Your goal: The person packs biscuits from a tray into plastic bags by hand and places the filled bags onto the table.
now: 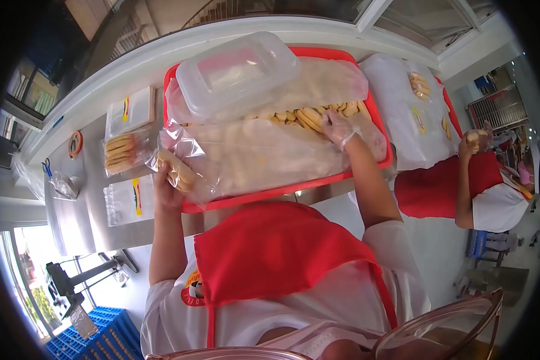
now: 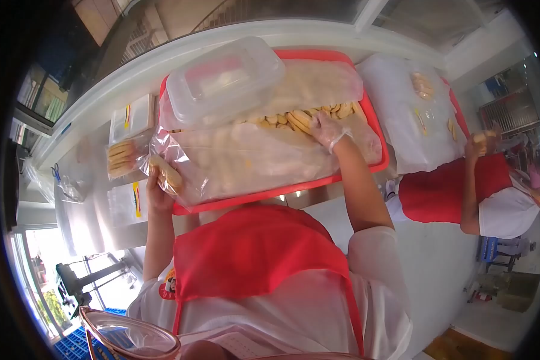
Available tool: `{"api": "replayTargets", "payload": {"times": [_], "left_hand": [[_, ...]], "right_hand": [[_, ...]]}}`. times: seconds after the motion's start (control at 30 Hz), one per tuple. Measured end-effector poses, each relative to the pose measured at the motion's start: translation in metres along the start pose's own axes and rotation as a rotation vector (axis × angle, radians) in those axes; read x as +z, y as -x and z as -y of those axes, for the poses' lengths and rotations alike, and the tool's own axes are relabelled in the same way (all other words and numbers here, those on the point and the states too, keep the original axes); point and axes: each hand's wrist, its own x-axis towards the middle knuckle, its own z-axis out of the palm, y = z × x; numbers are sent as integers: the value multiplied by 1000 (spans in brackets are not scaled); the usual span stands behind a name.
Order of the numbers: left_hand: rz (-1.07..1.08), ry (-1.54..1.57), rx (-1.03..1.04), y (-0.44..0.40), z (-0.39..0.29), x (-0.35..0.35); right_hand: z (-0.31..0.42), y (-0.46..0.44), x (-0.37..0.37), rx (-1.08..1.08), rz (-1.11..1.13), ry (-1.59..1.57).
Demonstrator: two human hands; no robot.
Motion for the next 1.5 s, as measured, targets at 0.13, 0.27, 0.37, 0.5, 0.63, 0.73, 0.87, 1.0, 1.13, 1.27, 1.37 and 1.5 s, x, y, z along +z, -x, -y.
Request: {"api": "replayTargets", "payload": {"times": [0.13,0.27,0.37,0.5,0.63,0.73,0.87,1.0,1.13,1.27,1.37,1.5], "left_hand": [[14,-19,-24,-1,-7,2],[39,18,-20,-2,-4,2],[61,52,-39,-4,-3,2],[62,50,-33,-5,-4,1],[39,116,22,-2,1,13],[6,158,99,2,7,26],[77,197,221,3,8,50],[78,277,272,1,9,77],[187,353,227,-9,18,95],[138,247,254,-4,29,111],[98,109,289,-5,36,110],[62,121,250,2,44,123]], "right_hand": [[12,-6,8,25,-74,27],[35,-6,2,153,-2,31],[51,2,-5,155,28,-19],[45,0,3,132,78,-27],[40,4,6,81,54,-60],[51,4,-1,137,102,-28],[70,17,-15,211,-53,-168],[126,63,-37,15,31,-1234],[168,101,-34,-170,288,-1303],[184,101,-12,-281,160,-1251],[192,100,-7,-280,201,-1410],[195,94,13,-504,46,-1335]]}}
